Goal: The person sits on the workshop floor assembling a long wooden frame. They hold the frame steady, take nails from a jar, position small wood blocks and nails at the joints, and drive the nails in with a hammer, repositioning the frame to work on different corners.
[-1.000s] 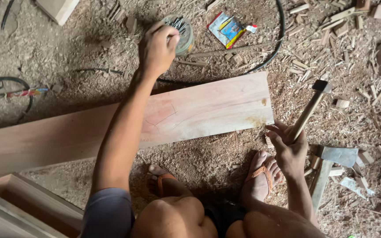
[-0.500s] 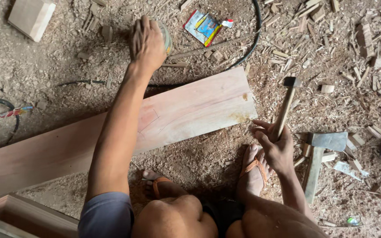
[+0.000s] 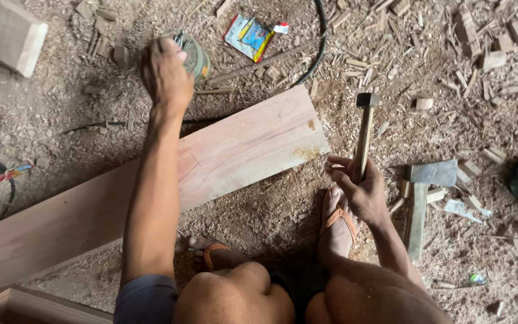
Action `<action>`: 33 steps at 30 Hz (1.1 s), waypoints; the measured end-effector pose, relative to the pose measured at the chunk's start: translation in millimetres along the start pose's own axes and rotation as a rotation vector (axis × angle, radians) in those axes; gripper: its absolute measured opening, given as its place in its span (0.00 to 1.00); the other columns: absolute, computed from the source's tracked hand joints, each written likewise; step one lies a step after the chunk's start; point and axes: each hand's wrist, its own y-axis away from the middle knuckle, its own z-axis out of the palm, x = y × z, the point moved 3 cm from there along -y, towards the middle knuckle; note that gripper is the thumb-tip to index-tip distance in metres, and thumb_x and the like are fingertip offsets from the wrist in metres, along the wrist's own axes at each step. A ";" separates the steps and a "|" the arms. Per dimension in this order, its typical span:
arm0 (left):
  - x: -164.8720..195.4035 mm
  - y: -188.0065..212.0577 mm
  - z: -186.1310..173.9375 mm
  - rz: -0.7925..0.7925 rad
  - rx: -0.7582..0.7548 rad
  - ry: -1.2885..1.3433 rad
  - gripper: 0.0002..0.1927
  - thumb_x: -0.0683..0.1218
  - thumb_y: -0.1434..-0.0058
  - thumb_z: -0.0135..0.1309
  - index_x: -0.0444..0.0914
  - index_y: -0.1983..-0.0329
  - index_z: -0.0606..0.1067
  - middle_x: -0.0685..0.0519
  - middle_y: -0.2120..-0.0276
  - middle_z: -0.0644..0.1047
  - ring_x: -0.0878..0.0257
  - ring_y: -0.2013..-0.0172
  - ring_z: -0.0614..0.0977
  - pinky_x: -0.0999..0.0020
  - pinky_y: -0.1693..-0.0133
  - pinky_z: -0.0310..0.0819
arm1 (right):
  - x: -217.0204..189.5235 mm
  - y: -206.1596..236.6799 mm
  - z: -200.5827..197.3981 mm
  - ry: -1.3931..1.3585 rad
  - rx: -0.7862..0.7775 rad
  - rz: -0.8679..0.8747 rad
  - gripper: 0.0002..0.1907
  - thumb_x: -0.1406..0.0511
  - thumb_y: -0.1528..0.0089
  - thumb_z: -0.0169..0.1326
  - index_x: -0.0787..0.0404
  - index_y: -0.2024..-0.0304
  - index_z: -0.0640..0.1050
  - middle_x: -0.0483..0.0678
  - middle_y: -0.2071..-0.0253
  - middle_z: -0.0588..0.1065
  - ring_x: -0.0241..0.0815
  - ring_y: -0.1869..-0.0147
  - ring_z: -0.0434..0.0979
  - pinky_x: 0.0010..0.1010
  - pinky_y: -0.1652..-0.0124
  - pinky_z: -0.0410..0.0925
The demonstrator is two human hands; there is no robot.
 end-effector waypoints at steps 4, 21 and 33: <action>-11.8 7.7 -4.9 -0.105 -0.003 0.106 0.25 0.35 0.51 0.67 0.35 0.51 0.70 0.45 0.55 0.74 0.55 0.54 0.75 0.57 0.48 0.69 | 3.5 -0.7 -5.2 0.020 0.017 0.012 0.12 0.69 0.36 0.55 0.68 0.52 0.70 0.57 0.46 0.80 0.48 0.46 0.85 0.38 0.50 0.81; -5.1 21.2 -12.9 -0.091 0.118 0.084 0.08 0.41 0.41 0.67 0.41 0.65 0.77 0.50 0.58 0.74 0.57 0.53 0.72 0.57 0.47 0.66 | 3.6 0.2 9.7 0.046 -0.026 0.053 0.08 0.68 0.38 0.57 0.62 0.61 0.70 0.56 0.47 0.81 0.44 0.48 0.85 0.36 0.51 0.80; -0.5 2.8 -1.0 -0.166 0.024 -0.089 0.30 0.41 0.59 0.71 0.33 0.52 0.74 0.37 0.45 0.70 0.44 0.41 0.70 0.47 0.36 0.54 | 0.3 1.3 4.1 0.040 -0.013 -0.001 0.08 0.68 0.38 0.57 0.62 0.63 0.70 0.58 0.49 0.81 0.46 0.49 0.86 0.37 0.53 0.81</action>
